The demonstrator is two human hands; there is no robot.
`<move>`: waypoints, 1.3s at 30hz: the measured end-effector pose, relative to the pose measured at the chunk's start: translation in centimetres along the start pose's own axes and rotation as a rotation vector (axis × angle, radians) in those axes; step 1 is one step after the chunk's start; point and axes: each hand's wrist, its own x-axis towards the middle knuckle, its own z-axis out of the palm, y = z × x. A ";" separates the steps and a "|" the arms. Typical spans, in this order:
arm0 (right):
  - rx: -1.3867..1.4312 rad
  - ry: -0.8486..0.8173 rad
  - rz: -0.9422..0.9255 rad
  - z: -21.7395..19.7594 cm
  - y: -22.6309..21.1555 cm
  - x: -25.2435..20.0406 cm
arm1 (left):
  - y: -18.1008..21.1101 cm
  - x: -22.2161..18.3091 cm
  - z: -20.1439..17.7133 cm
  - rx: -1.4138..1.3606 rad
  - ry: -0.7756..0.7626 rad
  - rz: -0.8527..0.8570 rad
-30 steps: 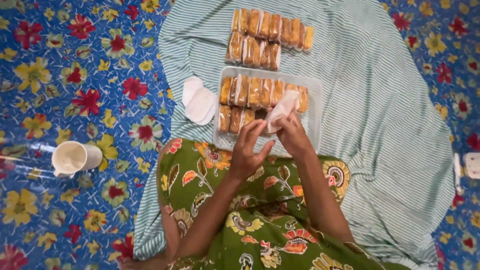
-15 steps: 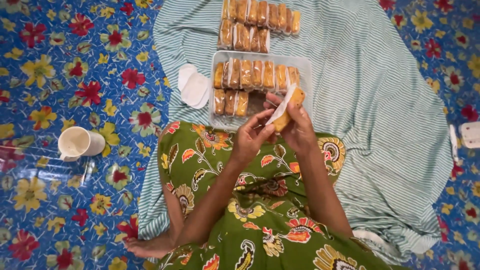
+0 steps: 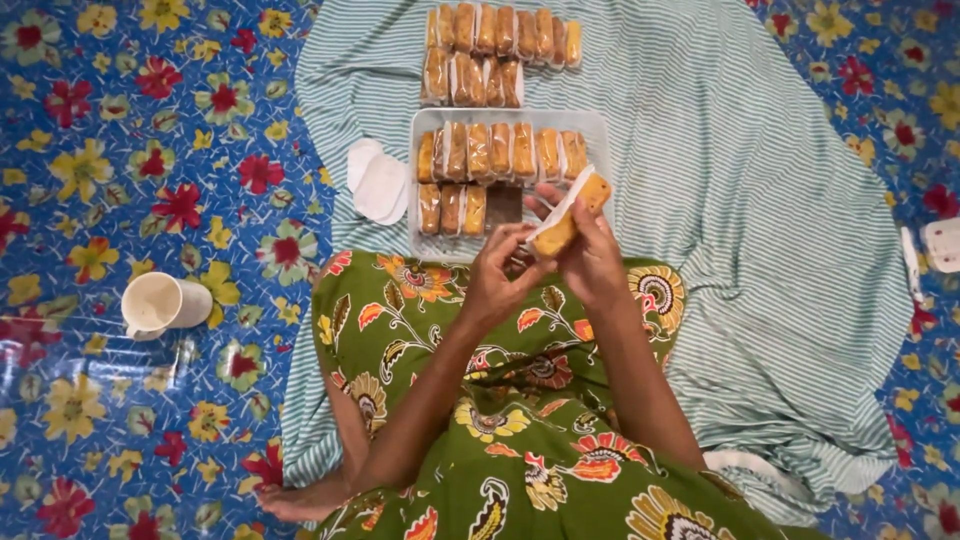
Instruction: Wrapping individual rectangular cakes in plastic film and organizing them into a plastic container.
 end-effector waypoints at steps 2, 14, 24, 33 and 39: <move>-0.001 0.008 -0.003 0.9 -0.6 -0.3 | -1.1 0.0 0.2 0.018 -0.014 -0.001; 0.019 0.062 0.033 -2.3 0.6 0.2 | -0.4 0.0 1.1 -0.165 -0.014 -0.048; -0.114 0.006 0.102 -3.7 1.4 -0.3 | 1.1 -0.3 0.1 -0.262 -0.090 -0.138; -0.003 0.070 0.154 -2.7 1.1 -1.0 | 1.2 0.0 -0.2 -0.238 -0.125 -0.130; 0.120 0.001 0.102 -2.4 -0.3 -0.9 | 0.9 0.2 -0.3 -0.178 -0.191 -0.122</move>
